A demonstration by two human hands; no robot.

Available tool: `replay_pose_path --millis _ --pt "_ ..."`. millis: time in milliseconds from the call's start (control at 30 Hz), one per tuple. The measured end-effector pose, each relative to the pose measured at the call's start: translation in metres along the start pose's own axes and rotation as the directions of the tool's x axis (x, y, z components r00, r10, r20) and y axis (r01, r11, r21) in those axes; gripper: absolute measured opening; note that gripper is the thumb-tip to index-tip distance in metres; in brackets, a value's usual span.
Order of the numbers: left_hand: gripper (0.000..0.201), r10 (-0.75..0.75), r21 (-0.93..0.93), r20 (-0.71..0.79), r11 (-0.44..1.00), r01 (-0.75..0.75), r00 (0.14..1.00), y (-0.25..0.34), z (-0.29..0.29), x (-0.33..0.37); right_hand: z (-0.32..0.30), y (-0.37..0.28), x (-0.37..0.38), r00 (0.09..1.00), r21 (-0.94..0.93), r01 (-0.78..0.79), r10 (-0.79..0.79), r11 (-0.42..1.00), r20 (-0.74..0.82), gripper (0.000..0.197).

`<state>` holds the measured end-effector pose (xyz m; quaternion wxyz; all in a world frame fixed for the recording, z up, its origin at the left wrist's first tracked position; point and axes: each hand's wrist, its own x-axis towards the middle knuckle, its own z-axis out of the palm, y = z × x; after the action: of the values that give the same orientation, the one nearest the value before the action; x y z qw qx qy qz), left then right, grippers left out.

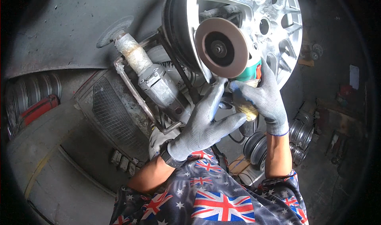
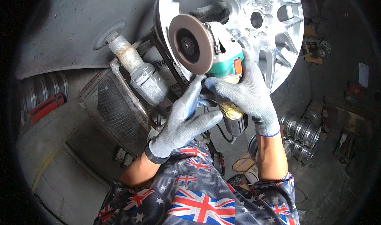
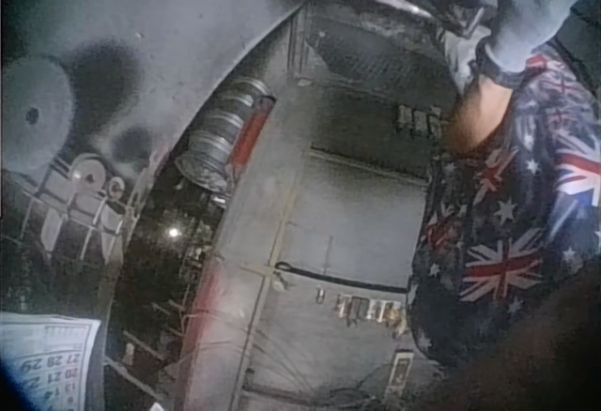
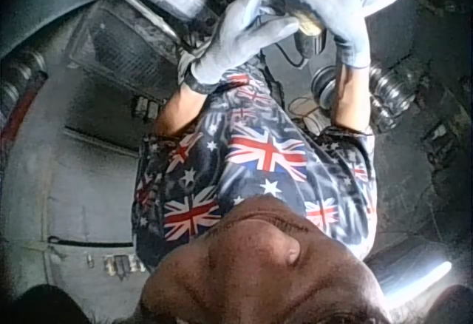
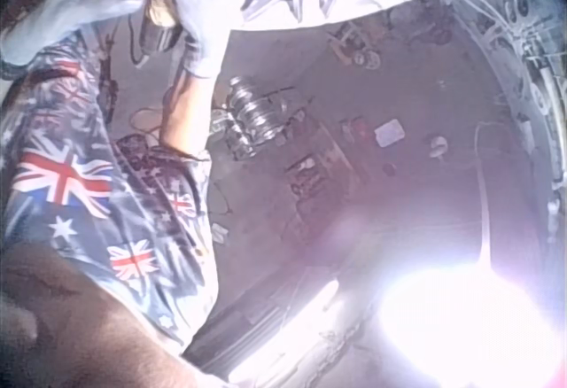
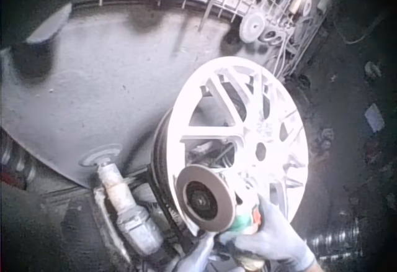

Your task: The person uses a handheld angle grinder with a polishing pad to smooth and shine the surface of a silver alloy car wheel. They systematically move the tool across the spokes and rim, then rotate the wheel to access different sections. The person also wipes the wheel with a cloth to remove residue and inspect the finish.

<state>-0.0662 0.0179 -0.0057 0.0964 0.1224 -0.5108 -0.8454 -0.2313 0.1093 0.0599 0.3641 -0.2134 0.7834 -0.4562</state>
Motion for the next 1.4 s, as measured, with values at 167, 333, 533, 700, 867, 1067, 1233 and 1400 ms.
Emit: replay_pose_path --millis 167,333,533,700,867,1067,1233,1400 --pt "0.096 0.014 -0.033 0.005 0.999 -0.014 1.0 -0.0009 -0.0009 0.0017 0.0024 -0.0034 0.0002 1.0 0.027 0.015 -0.015 1.0 0.007 0.079" --pt "0.096 0.023 -0.049 -0.014 0.998 -0.024 1.0 -0.0031 0.0007 0.0011 0.0026 -0.0023 0.0003 1.0 -0.005 -0.009 0.009 1.0 -0.002 0.079" --pt "0.096 0.01 -0.054 -0.01 0.998 -0.01 1.0 -0.0025 0.0006 0.0018 0.0025 -0.0007 0.0002 1.0 0.009 0.018 -0.017 1.0 -0.013 0.079" --pt "0.096 -0.008 -0.08 -0.006 0.997 0.007 1.0 -0.0008 0.0009 0.0016 0.0027 -0.0052 0.0011 1.0 -0.006 0.004 -0.004 1.0 0.007 0.079" --pt "0.09 0.054 -0.06 -0.014 0.997 -0.054 0.998 -0.0016 0.0015 0.0011 0.003 -0.0043 -0.0001 1.0 -0.021 -0.014 0.014 1.0 -0.023 0.08" --pt "0.09 0.026 -0.085 0.0 0.996 -0.025 1.0 -0.0006 0.0012 0.0012 0.0007 -0.0011 0.0006 1.0 -0.018 0.02 -0.02 1.0 -0.011 0.081" --pt "0.089 0.033 -0.031 0.006 0.999 -0.032 0.999 0.001 -0.0009 0.0017 0.0019 -0.001 0.0011 1.0 0.01 0.024 -0.024 1.0 0.007 0.081" --pt "0.089 0.043 -0.01 0.003 0.999 -0.043 0.999 0.0 -0.0004 0.0014 0.0017 -0.0022 0.0001 0.999 -0.05 0.028 -0.029 0.998 -0.015 0.08"
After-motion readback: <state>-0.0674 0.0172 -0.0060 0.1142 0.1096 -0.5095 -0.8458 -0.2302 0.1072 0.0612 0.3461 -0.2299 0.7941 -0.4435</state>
